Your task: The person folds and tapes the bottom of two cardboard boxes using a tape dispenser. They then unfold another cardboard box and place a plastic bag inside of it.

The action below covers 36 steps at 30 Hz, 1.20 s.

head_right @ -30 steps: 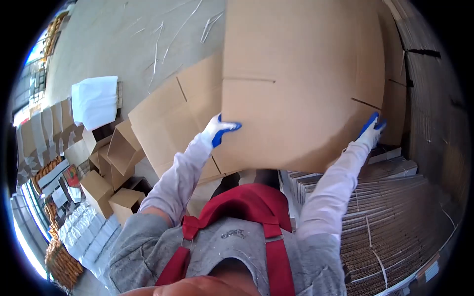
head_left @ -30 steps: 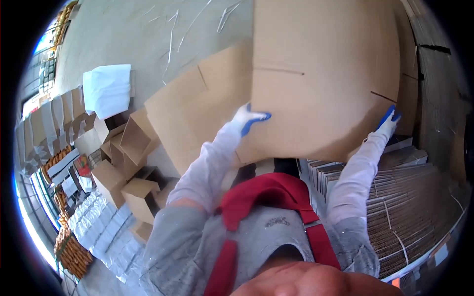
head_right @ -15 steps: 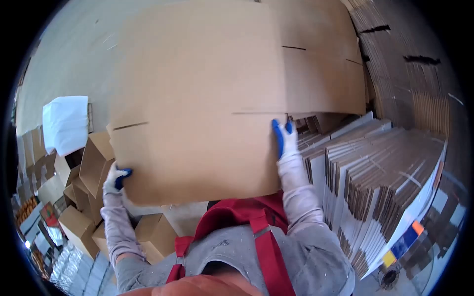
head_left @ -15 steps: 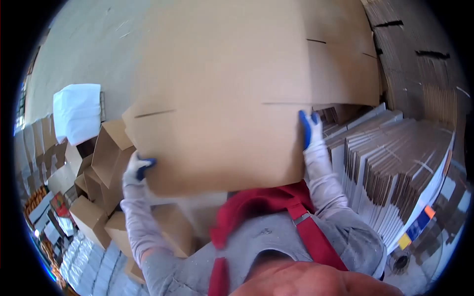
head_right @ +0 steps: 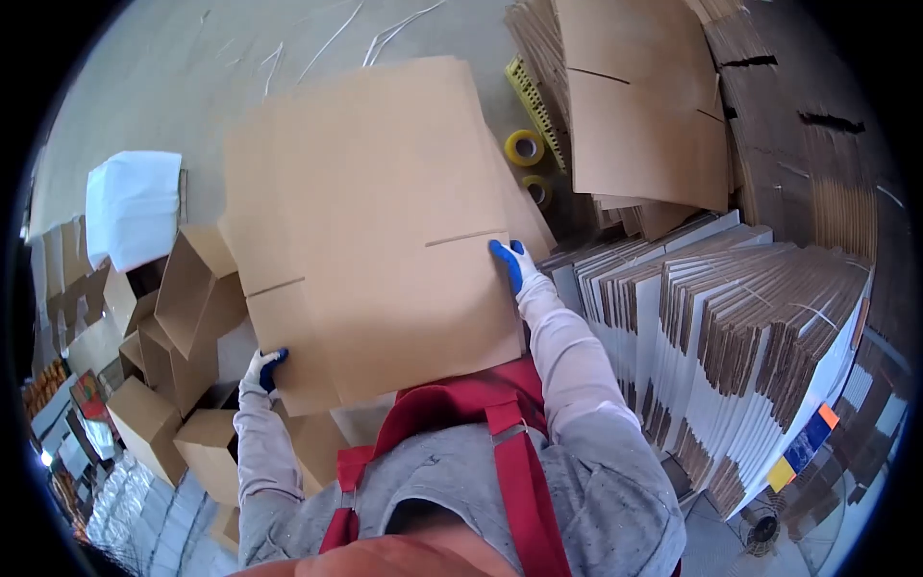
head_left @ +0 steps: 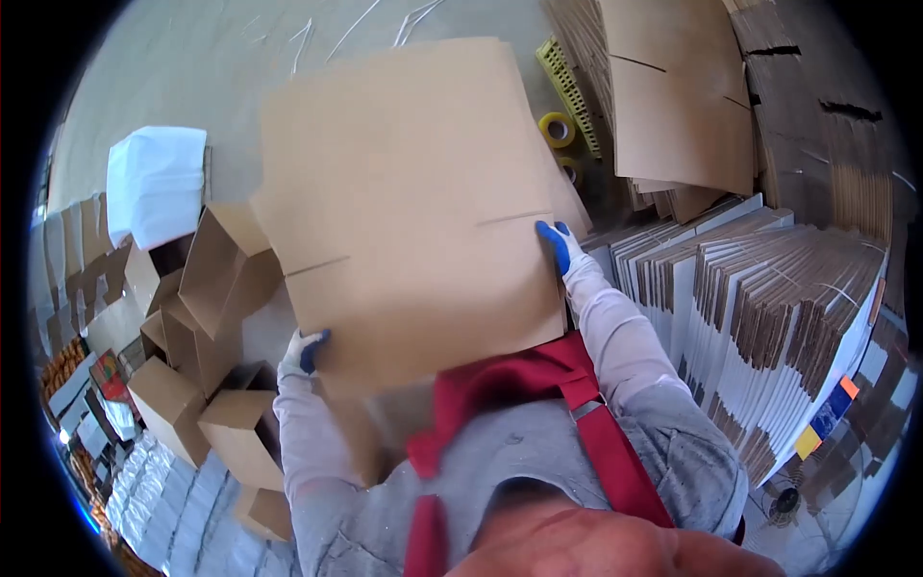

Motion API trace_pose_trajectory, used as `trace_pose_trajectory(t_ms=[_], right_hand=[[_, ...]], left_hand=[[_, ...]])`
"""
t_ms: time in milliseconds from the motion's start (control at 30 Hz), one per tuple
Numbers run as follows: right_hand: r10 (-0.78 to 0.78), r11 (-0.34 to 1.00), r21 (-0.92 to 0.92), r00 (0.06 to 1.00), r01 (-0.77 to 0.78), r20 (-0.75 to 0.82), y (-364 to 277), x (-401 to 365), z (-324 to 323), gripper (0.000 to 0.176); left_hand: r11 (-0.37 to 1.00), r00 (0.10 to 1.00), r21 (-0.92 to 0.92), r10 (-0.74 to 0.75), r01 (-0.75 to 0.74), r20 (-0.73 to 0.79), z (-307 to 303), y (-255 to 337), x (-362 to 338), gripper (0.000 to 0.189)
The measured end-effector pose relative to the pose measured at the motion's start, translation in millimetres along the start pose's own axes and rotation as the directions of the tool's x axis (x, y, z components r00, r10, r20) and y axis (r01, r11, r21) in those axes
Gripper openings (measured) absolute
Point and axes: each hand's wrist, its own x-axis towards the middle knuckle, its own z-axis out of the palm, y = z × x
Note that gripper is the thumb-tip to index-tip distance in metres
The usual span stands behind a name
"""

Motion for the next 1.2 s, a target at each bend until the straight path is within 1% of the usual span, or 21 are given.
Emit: trace_pose_trajectory(t_ms=[67, 100, 133, 200, 367, 400, 467, 533, 567, 600, 667, 733, 800, 833, 900, 967, 1000, 1067, 1133, 1167, 1200], right_hand=[[-0.070, 0.958, -0.284, 0.994, 0.043, -0.086, 13.2, 6.3, -5.8, 0.079], [-0.005, 0.968, -0.248, 0.995, -0.019, -0.096, -1.8, -10.8, 1.7, 0.086], [-0.022, 0.992, -0.124, 1.000, 0.021, -0.004, 12.9, 5.8, -8.9, 0.063], [0.074, 0.997, -0.024, 0.994, -0.072, 0.084, 16.6, 12.8, -16.7, 0.064], [-0.175, 0.983, 0.034, 0.981, 0.178, -0.088, -25.8, -18.6, -16.8, 0.021], [-0.140, 0.990, -0.035, 0.990, 0.139, -0.018, -28.3, -21.3, -30.4, 0.024], [-0.266, 0.953, -0.201, 0.941, 0.225, -0.208, -21.7, -32.0, -29.0, 0.025], [-0.217, 0.973, -0.111, 0.968, 0.204, -0.124, -22.4, -60.9, -19.3, 0.026], [-0.202, 0.977, -0.102, 0.959, 0.185, -0.197, -20.3, -81.2, -7.0, 0.025], [-0.174, 0.963, -0.233, 0.970, 0.132, -0.172, 9.1, -71.5, -36.7, 0.025], [-0.153, 0.986, 0.035, 0.967, 0.163, -0.205, 34.3, -121.7, -2.1, 0.025], [-0.278, 0.955, -0.026, 0.865, 0.294, -0.419, 56.1, -172.8, 58.3, 0.028], [-0.205, 0.968, 0.030, 0.852, 0.249, -0.481, 72.1, -194.7, 97.4, 0.031], [-0.061, 0.957, 0.227, 0.891, 0.181, -0.450, 59.1, -224.3, 139.9, 0.038], [-0.051, 0.914, 0.345, 0.903, 0.214, -0.426, 99.6, -218.9, 138.4, 0.043], [-0.006, 0.862, 0.467, 0.924, 0.199, -0.383, 143.5, -197.8, 138.8, 0.049], [0.097, 0.829, 0.545, 0.929, 0.123, -0.356, 157.5, -181.4, 148.6, 0.049], [0.306, 0.759, 0.650, 0.903, -0.039, -0.303, 180.6, -147.9, 179.0, 0.052], [0.619, 0.591, 0.791, 0.718, -0.157, -0.320, 199.0, -114.9, 188.5, 0.054], [0.608, 0.455, 0.876, 0.774, -0.159, -0.176, 230.3, -102.8, 166.0, 0.057], [0.622, 0.440, 0.886, 0.761, -0.147, -0.183, 230.1, -124.1, 175.5, 0.057]], left_hand=[[0.994, 0.984, -0.063, 0.080, -0.091, -0.161, 25.8, 2.2, -10.4, 0.042], [0.986, 0.976, -0.029, 0.161, -0.167, -0.146, 35.2, 1.3, -15.6, 0.042], [0.969, 0.959, 0.003, 0.243, -0.246, -0.144, 43.1, 0.8, -20.4, 0.042], [0.970, 0.964, 0.038, 0.244, -0.241, -0.107, 55.9, 6.3, -36.6, 0.048], [0.952, 0.935, 0.105, 0.303, -0.287, -0.186, 66.1, -3.8, -38.9, 0.053], [0.934, 0.925, 0.181, 0.340, -0.309, -0.171, 64.3, -4.2, -36.2, 0.054], [0.901, 0.908, 0.247, 0.396, -0.356, -0.140, 59.0, 4.7, -29.6, 0.054], [0.912, 0.938, 0.278, 0.337, -0.302, -0.088, 45.9, 22.7, -31.1, 0.055], [0.921, 0.945, 0.229, 0.328, -0.315, -0.017, 37.1, 34.8, -29.0, 0.055], [0.920, 0.945, 0.227, 0.326, -0.319, 0.005, 26.3, 46.0, -25.9, 0.055], [0.798, 0.920, 0.467, 0.377, -0.380, 0.105, 3.2, 79.2, -12.0, 0.055], [0.881, 0.947, 0.374, 0.209, -0.291, 0.243, -0.7, 131.4, -28.8, 0.052], [0.681, 0.924, 0.627, 0.239, -0.378, 0.297, -2.7, 168.8, -12.0, 0.056], [0.667, 0.873, 0.569, 0.303, -0.481, 0.383, -3.3, 177.8, 6.5, 0.061], [0.261, 0.713, 0.777, 0.627, -0.573, 0.315, 5.6, 193.6, 39.9, 0.059], [0.500, 0.651, 0.459, 0.710, -0.734, 0.267, 9.7, 223.0, 49.5, 0.060], [0.584, 0.628, 0.271, 0.770, -0.765, 0.114, 7.7, 233.1, 40.3, 0.063], [0.604, 0.603, 0.032, 0.797, -0.797, -0.036, -33.4, 216.9, 61.6, 0.062], [0.461, 0.585, 0.671, 0.810, -0.581, -0.050, -107.8, 167.6, 85.9, 0.068], [0.399, 0.691, 0.832, 0.723, -0.386, -0.026, -133.4, 157.4, 74.0, 0.077], [0.292, 0.780, 0.937, 0.624, -0.192, -0.035, -154.2, 144.6, 61.7, 0.086]])
